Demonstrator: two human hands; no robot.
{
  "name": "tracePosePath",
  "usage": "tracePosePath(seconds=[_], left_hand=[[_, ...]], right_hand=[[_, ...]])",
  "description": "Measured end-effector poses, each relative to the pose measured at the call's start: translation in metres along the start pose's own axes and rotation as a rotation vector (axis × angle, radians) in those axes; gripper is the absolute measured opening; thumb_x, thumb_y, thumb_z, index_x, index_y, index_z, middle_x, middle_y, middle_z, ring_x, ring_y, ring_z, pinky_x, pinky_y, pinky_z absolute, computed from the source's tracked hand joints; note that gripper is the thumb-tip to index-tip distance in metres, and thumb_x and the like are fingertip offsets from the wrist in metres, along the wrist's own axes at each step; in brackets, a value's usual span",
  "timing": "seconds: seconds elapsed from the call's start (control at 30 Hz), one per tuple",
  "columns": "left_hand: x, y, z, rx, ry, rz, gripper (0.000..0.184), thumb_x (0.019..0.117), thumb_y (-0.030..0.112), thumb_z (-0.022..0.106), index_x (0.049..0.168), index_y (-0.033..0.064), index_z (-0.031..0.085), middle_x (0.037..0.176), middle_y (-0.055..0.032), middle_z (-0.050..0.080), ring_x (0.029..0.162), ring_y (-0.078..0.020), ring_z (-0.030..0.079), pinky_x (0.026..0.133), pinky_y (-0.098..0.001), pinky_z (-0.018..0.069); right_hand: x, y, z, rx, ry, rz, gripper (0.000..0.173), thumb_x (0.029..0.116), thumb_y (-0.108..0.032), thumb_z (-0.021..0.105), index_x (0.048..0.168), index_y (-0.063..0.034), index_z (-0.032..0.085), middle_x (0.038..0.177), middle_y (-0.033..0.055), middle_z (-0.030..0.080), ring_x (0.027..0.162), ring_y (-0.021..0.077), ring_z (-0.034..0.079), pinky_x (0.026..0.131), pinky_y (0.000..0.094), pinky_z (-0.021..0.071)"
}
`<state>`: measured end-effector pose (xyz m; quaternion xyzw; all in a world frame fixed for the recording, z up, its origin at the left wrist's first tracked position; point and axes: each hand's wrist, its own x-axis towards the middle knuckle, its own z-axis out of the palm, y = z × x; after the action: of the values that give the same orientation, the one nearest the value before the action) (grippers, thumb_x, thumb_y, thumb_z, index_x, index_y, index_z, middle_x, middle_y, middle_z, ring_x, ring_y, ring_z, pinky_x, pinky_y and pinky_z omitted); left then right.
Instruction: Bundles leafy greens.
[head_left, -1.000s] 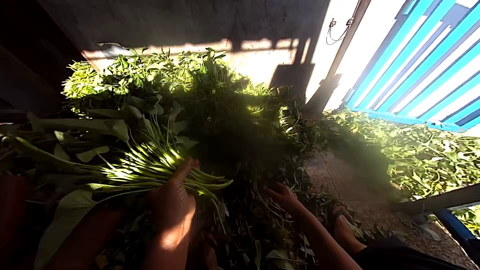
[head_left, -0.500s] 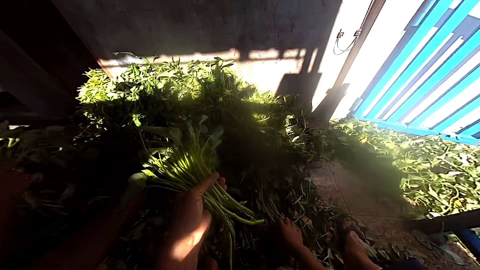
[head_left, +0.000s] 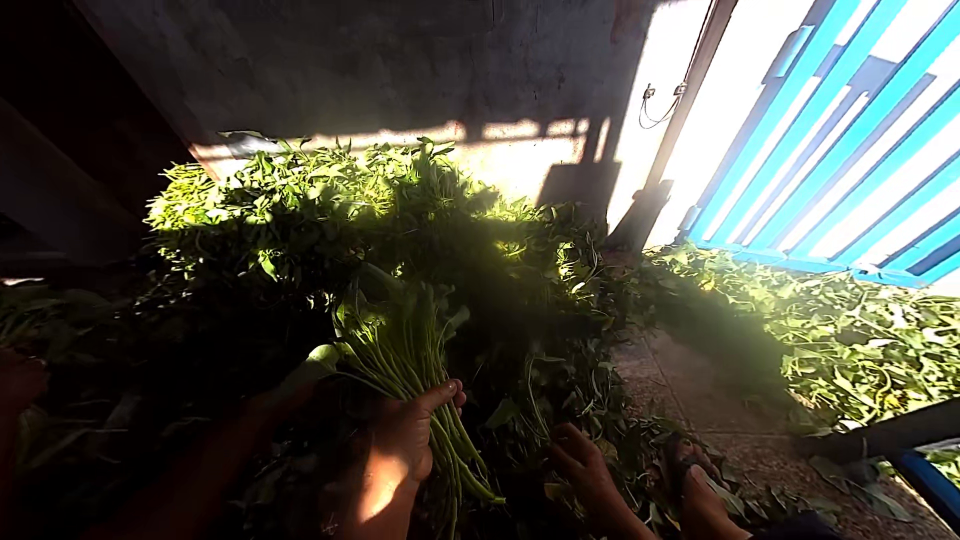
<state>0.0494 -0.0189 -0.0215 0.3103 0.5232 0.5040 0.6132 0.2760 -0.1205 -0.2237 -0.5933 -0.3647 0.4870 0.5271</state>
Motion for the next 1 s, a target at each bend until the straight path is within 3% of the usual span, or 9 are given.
tracePosePath(seconds=[0.23, 0.47, 0.57, 0.7, 0.77, 0.87, 0.93, 1.0], left_hand=[[0.007, -0.035, 0.011, 0.135, 0.000, -0.004, 0.046, 0.0757, -0.014, 0.080, 0.115, -0.0110, 0.055, 0.084, -0.0226, 0.073, 0.067, -0.0318, 0.074, 0.063, -0.0411, 0.0651], [0.003, -0.034, 0.007, 0.155, -0.031, 0.065, 0.056, 0.0679, -0.010, 0.088, 0.115, -0.0097, 0.059, 0.092, -0.0210, 0.073, 0.078, -0.0294, 0.074, 0.070, -0.0418, 0.0653], [-0.001, -0.032, 0.006, 0.149, -0.059, 0.075, 0.063, 0.0621, -0.016, 0.087, 0.116, -0.0092, 0.056, 0.093, -0.0219, 0.072, 0.076, -0.0305, 0.074, 0.065, -0.0429, 0.0655], [-0.006, -0.030, 0.007, 0.111, -0.104, 0.043, 0.060, 0.0645, -0.019, 0.084, 0.116, -0.0105, 0.054, 0.092, -0.0231, 0.072, 0.074, -0.0319, 0.074, 0.065, -0.0427, 0.0654], [-0.006, -0.031, 0.007, 0.086, -0.173, 0.032, 0.056, 0.0666, -0.020, 0.082, 0.114, -0.0127, 0.055, 0.091, -0.0259, 0.073, 0.075, -0.0354, 0.075, 0.068, -0.0447, 0.0657], [-0.006, -0.033, 0.007, 0.093, -0.259, 0.050, 0.055, 0.0653, -0.022, 0.080, 0.113, -0.0136, 0.053, 0.091, -0.0274, 0.073, 0.078, -0.0380, 0.075, 0.073, -0.0464, 0.0655], [-0.010, -0.035, 0.011, 0.089, -0.228, 0.090, 0.056, 0.0643, -0.023, 0.080, 0.112, -0.0127, 0.053, 0.088, -0.0257, 0.073, 0.075, -0.0357, 0.075, 0.070, -0.0441, 0.0657], [-0.013, -0.038, 0.015, 0.027, -0.159, 0.156, 0.053, 0.0653, -0.025, 0.078, 0.111, -0.0139, 0.053, 0.085, -0.0262, 0.072, 0.070, -0.0357, 0.074, 0.067, -0.0438, 0.0658]], right_hand=[[-0.037, -0.041, 0.052, -0.291, 0.081, -0.506, 0.017, 0.0993, -0.008, 0.060, 0.113, -0.0009, 0.068, 0.096, 0.0067, 0.073, 0.085, 0.0145, 0.072, 0.079, 0.0356, 0.0619], [-0.046, -0.049, 0.069, -0.530, 0.165, -0.730, 0.015, 0.0990, -0.013, 0.062, 0.106, -0.0078, 0.074, 0.096, 0.0032, 0.075, 0.090, 0.0154, 0.072, 0.083, 0.0378, 0.0606], [-0.046, -0.055, 0.066, -0.577, 0.126, -0.726, 0.016, 0.0985, -0.015, 0.061, 0.107, -0.0078, 0.072, 0.094, 0.0032, 0.074, 0.087, 0.0157, 0.072, 0.080, 0.0383, 0.0602], [-0.045, -0.067, 0.067, -0.398, -0.112, -0.507, 0.035, 0.0978, -0.028, 0.065, 0.123, -0.0038, 0.065, 0.096, 0.0076, 0.072, 0.080, 0.0161, 0.070, 0.072, 0.0391, 0.0604], [-0.041, -0.071, 0.071, -0.343, -0.114, -0.498, 0.029, 0.1036, -0.030, 0.058, 0.113, -0.0049, 0.069, 0.091, 0.0061, 0.070, 0.077, 0.0147, 0.067, 0.070, 0.0366, 0.0582], [-0.036, -0.077, 0.078, -0.373, -0.043, -0.531, 0.026, 0.1044, -0.025, 0.053, 0.102, -0.0062, 0.071, 0.086, 0.0041, 0.068, 0.073, 0.0129, 0.065, 0.066, 0.0339, 0.0565], [-0.037, -0.080, 0.080, -0.450, 0.000, -0.522, 0.025, 0.1028, -0.024, 0.051, 0.098, -0.0065, 0.068, 0.079, 0.0047, 0.065, 0.069, 0.0154, 0.064, 0.062, 0.0366, 0.0547], [-0.036, -0.076, 0.076, -0.550, 0.020, -0.542, 0.027, 0.1012, -0.024, 0.046, 0.093, -0.0061, 0.065, 0.081, 0.0069, 0.063, 0.076, 0.0194, 0.065, 0.067, 0.0392, 0.0550]])
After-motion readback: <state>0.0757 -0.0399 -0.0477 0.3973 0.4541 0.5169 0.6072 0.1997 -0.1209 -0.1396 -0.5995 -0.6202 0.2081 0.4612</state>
